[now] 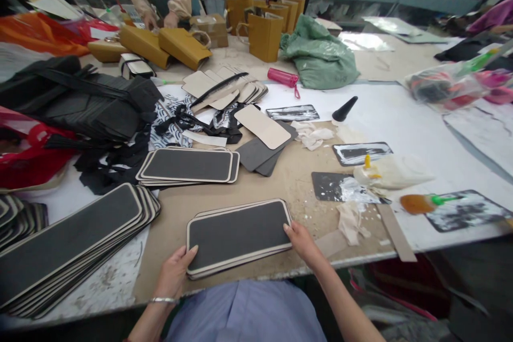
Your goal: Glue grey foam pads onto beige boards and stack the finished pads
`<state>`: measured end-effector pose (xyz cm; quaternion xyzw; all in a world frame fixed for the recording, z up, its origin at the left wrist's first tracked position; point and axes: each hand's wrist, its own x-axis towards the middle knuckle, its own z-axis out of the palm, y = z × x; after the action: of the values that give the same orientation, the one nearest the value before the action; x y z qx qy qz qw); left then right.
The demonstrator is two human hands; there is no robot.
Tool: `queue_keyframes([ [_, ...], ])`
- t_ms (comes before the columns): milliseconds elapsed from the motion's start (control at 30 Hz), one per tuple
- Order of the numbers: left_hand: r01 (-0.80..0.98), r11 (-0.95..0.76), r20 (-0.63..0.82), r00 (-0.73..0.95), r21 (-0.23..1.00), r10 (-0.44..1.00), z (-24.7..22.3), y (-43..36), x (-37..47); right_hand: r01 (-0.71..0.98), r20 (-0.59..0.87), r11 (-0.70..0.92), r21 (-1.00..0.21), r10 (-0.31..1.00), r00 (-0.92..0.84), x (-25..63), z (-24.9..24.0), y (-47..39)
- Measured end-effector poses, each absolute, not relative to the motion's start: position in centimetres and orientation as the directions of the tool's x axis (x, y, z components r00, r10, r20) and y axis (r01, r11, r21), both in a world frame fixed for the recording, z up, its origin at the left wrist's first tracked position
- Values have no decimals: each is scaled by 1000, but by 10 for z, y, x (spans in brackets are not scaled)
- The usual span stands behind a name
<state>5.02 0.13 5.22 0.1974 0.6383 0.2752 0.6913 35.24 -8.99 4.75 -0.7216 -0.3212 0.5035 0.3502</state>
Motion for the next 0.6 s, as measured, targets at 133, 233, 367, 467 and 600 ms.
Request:
queue_keyframes([
  [133, -117, 768, -772, 15, 629, 635, 49, 1, 49, 164, -500, -568, -807, 804, 321, 354, 41, -91],
  [233, -108, 770, -774, 6, 629, 633, 48, 1, 49, 173, -503, -577, -798, 796, 335, 355, 40, -91],
  [367, -133, 771, -778, 1, 622, 628, 57, -1, 53, 114, -529, -576, -809, 800, 283, 352, 45, -90],
  [467, -181, 764, -774, 27, 619, 633, 67, -1, 57, 121, -531, -585, -802, 792, 301, 350, 46, -88],
  [600, -202, 759, -766, 56, 619, 640, 73, -1, 60, 213, -473, -572, -792, 796, 378, 349, 39, -88],
])
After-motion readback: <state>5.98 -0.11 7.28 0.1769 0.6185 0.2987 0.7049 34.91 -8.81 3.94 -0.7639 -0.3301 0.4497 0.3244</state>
